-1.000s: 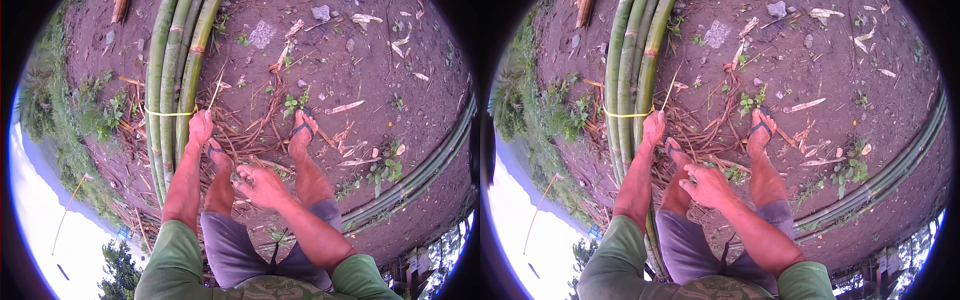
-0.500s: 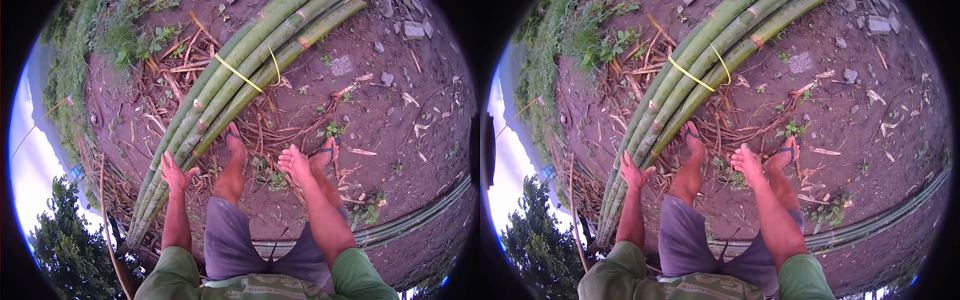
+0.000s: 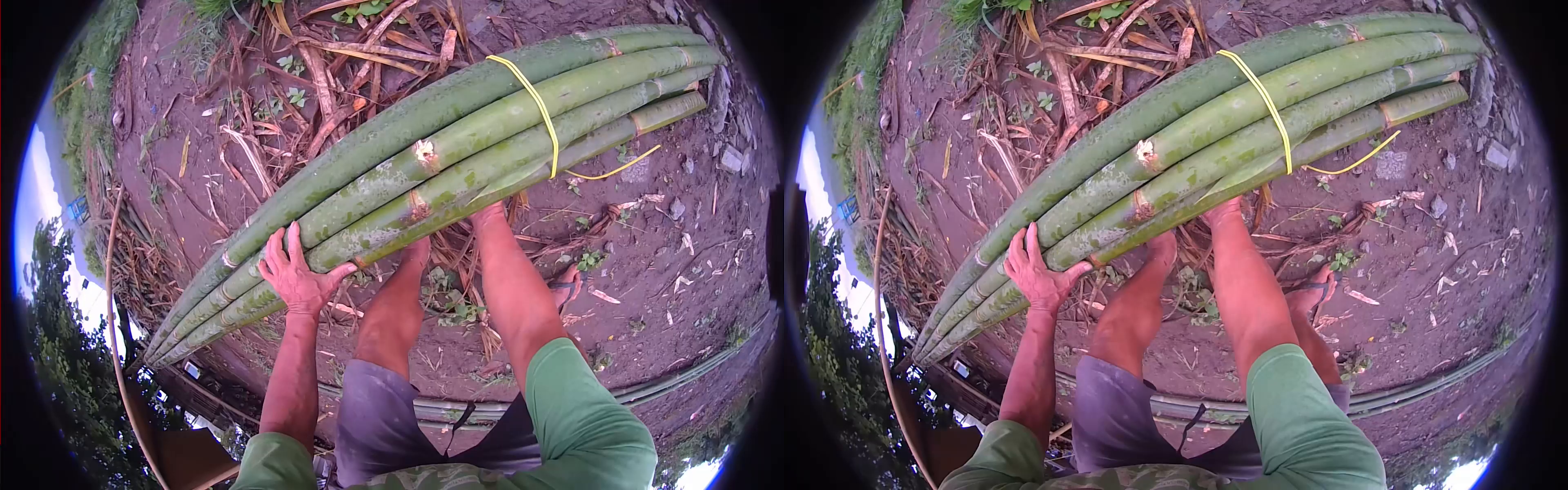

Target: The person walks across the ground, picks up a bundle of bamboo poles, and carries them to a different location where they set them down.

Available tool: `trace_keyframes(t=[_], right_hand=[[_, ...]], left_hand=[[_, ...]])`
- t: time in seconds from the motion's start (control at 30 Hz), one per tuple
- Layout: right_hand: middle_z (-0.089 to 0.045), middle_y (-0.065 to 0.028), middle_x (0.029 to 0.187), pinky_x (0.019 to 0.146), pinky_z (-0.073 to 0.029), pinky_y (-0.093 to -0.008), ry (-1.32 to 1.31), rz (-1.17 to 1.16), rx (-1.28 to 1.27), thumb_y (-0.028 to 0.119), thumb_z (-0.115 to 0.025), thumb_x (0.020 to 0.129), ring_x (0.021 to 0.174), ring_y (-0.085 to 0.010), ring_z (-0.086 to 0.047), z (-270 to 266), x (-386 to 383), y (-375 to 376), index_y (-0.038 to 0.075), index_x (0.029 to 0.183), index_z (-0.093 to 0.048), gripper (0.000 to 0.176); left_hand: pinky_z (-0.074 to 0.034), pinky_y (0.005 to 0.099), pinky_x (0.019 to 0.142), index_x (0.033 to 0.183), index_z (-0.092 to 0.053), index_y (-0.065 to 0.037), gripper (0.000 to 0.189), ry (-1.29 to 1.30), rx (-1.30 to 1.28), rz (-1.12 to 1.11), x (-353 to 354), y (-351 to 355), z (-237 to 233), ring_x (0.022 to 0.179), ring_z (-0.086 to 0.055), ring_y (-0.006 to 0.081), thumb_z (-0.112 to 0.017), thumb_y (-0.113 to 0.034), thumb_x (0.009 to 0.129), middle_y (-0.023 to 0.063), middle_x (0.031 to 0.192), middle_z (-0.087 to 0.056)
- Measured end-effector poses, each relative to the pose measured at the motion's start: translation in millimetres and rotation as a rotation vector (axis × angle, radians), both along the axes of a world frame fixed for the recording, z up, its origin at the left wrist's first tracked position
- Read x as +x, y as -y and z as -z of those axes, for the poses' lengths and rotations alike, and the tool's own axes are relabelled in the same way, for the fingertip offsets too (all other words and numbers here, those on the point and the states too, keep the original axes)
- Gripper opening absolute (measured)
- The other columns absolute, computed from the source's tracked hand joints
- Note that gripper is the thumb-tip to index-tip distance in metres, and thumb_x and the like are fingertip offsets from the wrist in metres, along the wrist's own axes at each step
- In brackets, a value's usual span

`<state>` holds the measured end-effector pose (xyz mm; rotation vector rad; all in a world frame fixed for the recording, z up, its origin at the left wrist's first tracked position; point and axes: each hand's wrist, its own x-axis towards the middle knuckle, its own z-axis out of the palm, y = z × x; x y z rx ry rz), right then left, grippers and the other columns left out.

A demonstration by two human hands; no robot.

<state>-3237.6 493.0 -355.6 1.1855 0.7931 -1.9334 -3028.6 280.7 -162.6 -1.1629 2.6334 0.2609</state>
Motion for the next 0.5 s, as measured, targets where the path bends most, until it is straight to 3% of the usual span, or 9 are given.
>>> trace_keyframes(t=[0.3,0.43,0.5], right_hand=[[-0.052,-0.0089,0.127,0.099,-0.038,-0.0488,-0.036,0.012,0.097,0.065,-0.043,0.083,0.117,-0.03,-0.047,-54,16,28,0.011,0.126,-0.05,0.069],[-0.053,-0.0107,0.124,0.099,-0.04,-0.0487,-0.12,0.027,0.016,0.062,-0.041,0.085,0.112,-0.0315,-0.05,-89,14,26,0.01,0.126,-0.048,0.066],[-0.048,-0.0107,0.13,0.102,-0.036,-0.049,-0.094,-0.004,0.076,0.063,-0.04,0.084,0.117,-0.0309,-0.046,-127,16,23,0.01,0.129,-0.045,0.069]], left_hand=[[-0.024,0.0521,0.1,0.132,-0.043,-0.012,0.114,0.004,0.06,-0.03,3,4,-11,0.122,-0.038,0.0322,-0.072,-0.072,0.039,0.0153,0.127,-0.044],[-0.026,0.0494,0.102,0.133,-0.041,-0.011,0.11,0.036,0.133,0.007,11,12,-35,0.124,-0.037,0.0331,-0.072,-0.071,0.047,0.0159,0.13,-0.044],[-0.027,0.047,0.104,0.135,-0.039,-0.009,0.108,0.08,0.231,0.001,9,16,-50,0.125,-0.037,0.0335,-0.073,-0.068,0.051,0.0171,0.132,-0.043]])
